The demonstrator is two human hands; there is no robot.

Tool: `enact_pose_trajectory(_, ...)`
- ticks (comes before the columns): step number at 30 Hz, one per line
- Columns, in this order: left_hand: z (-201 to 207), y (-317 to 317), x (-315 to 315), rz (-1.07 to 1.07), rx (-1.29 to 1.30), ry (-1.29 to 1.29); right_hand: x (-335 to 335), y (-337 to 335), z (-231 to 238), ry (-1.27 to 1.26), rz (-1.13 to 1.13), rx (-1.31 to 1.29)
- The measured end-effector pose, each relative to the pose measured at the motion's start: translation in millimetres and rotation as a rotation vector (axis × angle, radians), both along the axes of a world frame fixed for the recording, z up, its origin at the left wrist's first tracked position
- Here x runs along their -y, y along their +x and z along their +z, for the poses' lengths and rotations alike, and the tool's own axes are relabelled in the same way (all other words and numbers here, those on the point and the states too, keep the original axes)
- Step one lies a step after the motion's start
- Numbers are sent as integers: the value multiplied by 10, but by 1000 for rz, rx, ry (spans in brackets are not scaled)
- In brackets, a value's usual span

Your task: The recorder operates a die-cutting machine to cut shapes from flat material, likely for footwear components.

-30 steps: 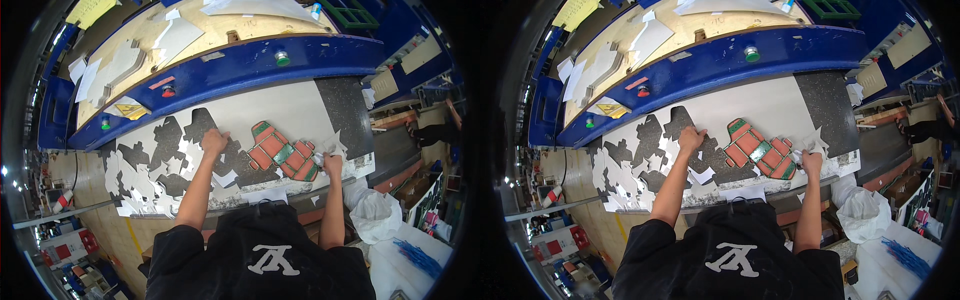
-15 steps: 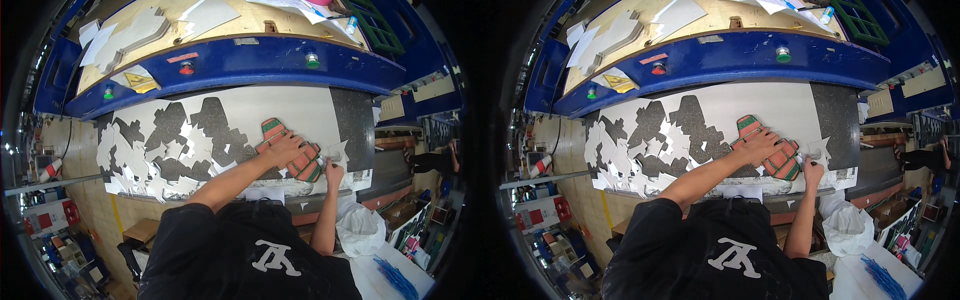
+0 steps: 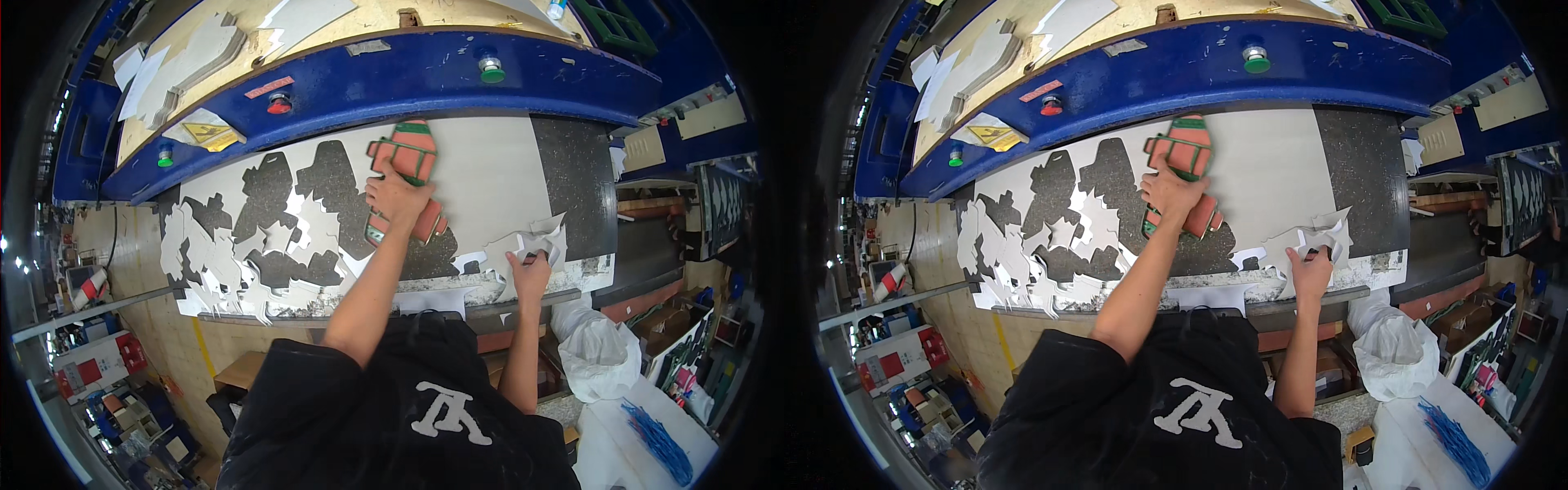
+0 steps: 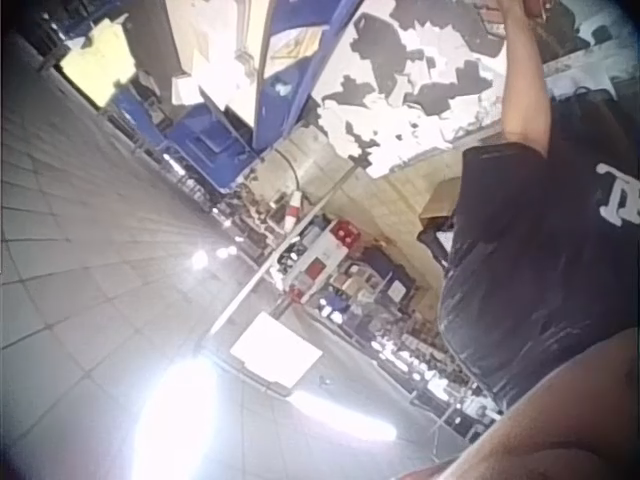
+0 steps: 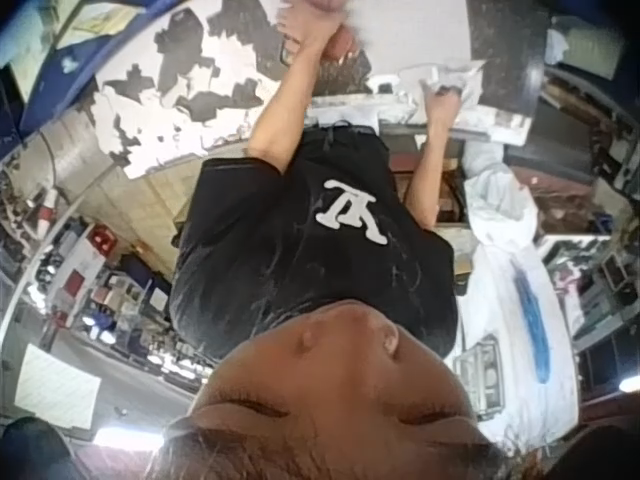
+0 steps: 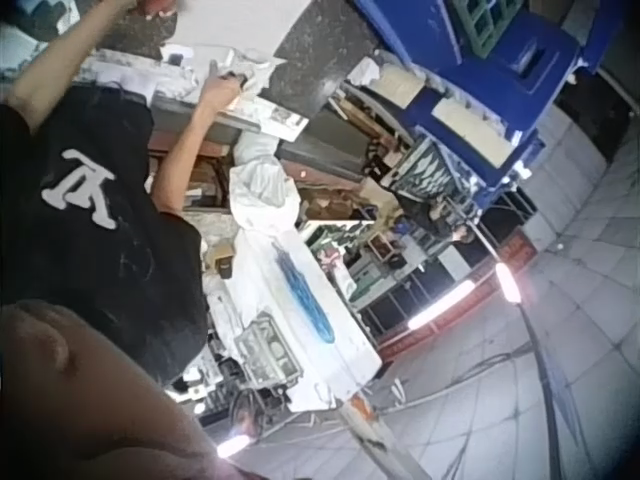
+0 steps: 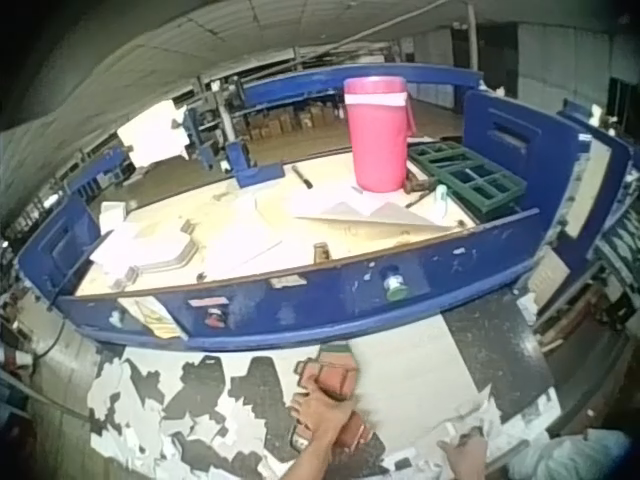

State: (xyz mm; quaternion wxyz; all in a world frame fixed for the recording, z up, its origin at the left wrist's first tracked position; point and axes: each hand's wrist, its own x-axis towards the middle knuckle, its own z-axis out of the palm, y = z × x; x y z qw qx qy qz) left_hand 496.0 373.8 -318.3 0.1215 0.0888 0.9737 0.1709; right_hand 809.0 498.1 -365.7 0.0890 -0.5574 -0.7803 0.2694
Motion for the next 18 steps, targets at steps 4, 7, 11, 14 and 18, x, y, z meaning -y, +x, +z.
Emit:
enact_pose_trajectory(4,11,-72,-156,368,-6,6,-77,-80,184,-88,73,252)
enact_pose_trajectory(7,-36,-169,-82,386,-13,-6,66,-470,762,-93,167,556)
enact_pose_trajectory(11,43,48,605,-35,92,356,377,-793,875,46,456,-157)
enact_pose_trajectory(14,100,324,943,55,311,688,591,-1276,653,-25,769,-269)
enact_pose_trajectory(18,-286,715,912,-12,-142,649,850,-1481,4,74,860,-242)
